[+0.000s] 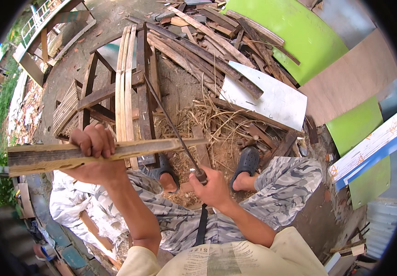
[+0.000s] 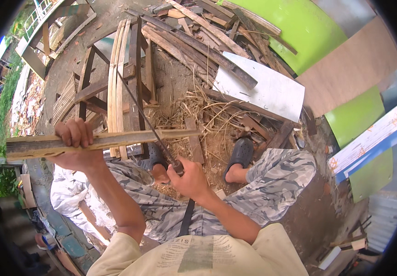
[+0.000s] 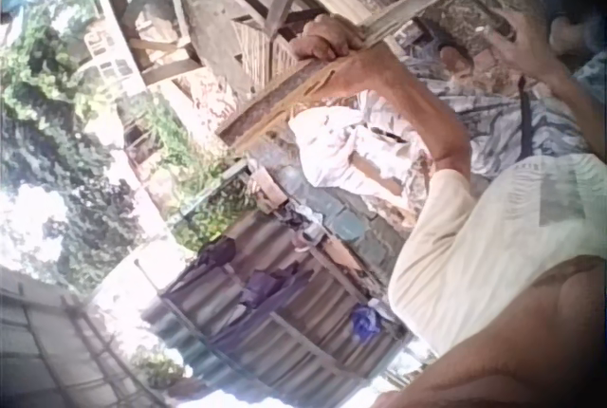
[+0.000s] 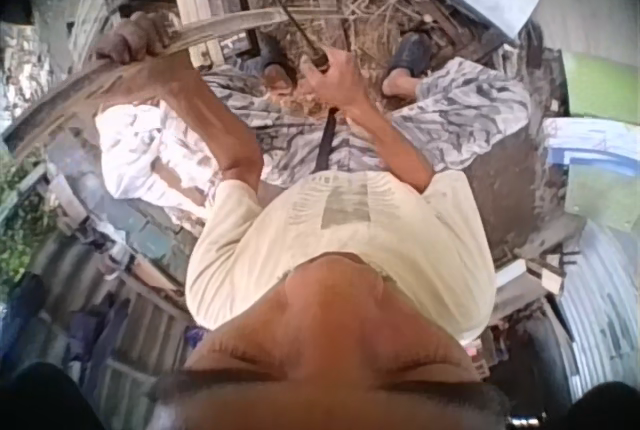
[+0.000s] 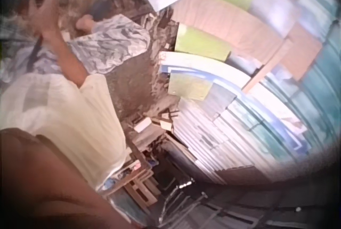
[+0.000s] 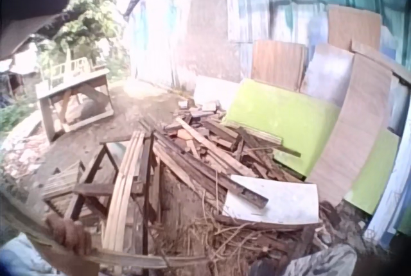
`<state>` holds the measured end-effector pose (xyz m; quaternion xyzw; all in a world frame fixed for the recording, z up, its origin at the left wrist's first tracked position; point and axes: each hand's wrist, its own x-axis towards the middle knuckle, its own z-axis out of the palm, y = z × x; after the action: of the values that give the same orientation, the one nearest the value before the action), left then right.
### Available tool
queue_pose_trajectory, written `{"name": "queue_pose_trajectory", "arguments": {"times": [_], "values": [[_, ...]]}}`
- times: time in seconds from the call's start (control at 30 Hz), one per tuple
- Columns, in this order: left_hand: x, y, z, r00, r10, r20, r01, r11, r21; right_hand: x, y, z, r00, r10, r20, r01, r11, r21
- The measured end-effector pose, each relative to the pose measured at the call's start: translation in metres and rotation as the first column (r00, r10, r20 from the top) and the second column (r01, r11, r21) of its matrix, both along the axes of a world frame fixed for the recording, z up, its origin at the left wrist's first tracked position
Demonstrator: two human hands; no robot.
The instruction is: The person sits on the ground and uses a machete to shave a thin strip of wood, repeatedly drawing the blade along the wood's edge. The person then places the shaved wood on a pile and picks up a cylindrical wooden dowel, positioning it alongside other pieces.
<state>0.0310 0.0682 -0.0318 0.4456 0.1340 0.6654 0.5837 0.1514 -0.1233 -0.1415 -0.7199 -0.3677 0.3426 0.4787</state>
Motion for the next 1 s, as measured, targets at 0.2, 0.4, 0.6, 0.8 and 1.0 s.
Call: {"name": "queue_pose_trajectory", "arguments": {"times": [0.2,0.4,0.6,0.8,1.0], "values": [[-0.002,-0.013,0.012,1.000,0.023,-0.011,-0.024,0.998,-0.058,0.004,-0.017,-0.029,0.999,-0.036,-0.031,0.034,0.998,-0.044],[0.018,-0.025,0.015,0.994,-0.109,-0.012,0.109,0.994,-0.005,0.006,-0.024,-0.017,0.999,-0.041,-0.031,0.038,0.995,-0.093],[0.031,-0.043,0.017,0.992,-0.130,-0.004,0.130,0.992,0.007,-0.002,-0.043,-0.044,0.999,0.001,-0.051,-0.009,0.987,-0.162],[0.025,-0.041,0.009,0.989,-0.147,-0.033,0.148,0.989,0.025,0.014,-0.036,-0.017,0.988,-0.128,-0.084,0.123,0.991,-0.062],[0.038,-0.047,0.011,0.988,-0.150,-0.034,0.153,0.982,0.112,0.002,-0.045,-0.049,0.997,-0.054,-0.053,0.049,0.994,-0.101]]}}
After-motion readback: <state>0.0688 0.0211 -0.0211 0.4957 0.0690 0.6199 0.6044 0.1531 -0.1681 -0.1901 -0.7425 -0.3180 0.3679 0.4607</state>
